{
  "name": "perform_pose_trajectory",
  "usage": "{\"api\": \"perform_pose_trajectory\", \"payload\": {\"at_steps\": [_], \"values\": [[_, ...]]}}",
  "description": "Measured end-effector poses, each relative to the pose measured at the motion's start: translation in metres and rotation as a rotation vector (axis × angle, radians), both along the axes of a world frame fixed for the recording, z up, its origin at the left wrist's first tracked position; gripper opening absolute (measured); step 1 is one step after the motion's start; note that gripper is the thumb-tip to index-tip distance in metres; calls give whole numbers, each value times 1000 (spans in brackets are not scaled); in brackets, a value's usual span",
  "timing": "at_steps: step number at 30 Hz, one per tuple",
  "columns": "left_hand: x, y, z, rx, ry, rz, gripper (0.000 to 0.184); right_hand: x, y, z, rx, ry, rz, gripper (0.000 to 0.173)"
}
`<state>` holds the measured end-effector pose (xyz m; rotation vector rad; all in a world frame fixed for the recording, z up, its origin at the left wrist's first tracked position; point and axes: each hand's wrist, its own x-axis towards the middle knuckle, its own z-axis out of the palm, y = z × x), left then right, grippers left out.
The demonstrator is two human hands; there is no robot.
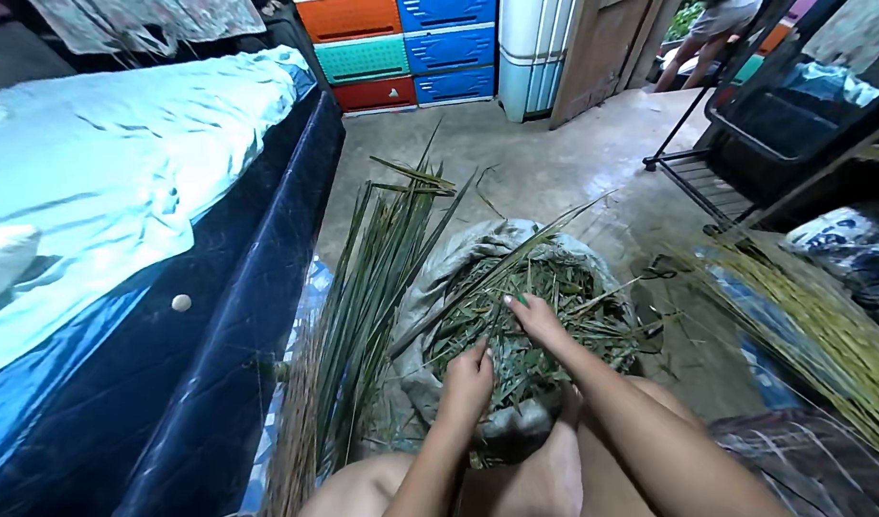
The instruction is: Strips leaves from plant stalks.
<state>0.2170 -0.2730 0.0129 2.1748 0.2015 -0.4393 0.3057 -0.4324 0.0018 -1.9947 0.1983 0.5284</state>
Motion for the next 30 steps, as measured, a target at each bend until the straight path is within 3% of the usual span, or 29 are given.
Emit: {"api": "perform_pose_trajectory", "payload": {"at_steps": [5,8,11,14,17,22,25,30], "values": [[11,7,-4,76,-18,68,43,-42,22,27,-285,36,431,36],[11,9,-1,116,-4,65,43,-53,41,27,-458,35,538,34],[8,7,-2,138,-13,39,42,-36,42,24,-660,-34,461,35],[4,4,-2,134,-13,16,44,-4,29,15,-721,-31,292,37],[5,5,-4,131,-21,18,44,5,15,15,-640,8,268,38],[11,6,-4,180,-6,61,40,-42,29,17,-339,89,524,35],[9,4,-5,220,-23,64,39,-48,39,20,-505,54,529,34],[5,0,-2,206,-33,24,44,-6,29,9,-707,-7,313,37]]}}
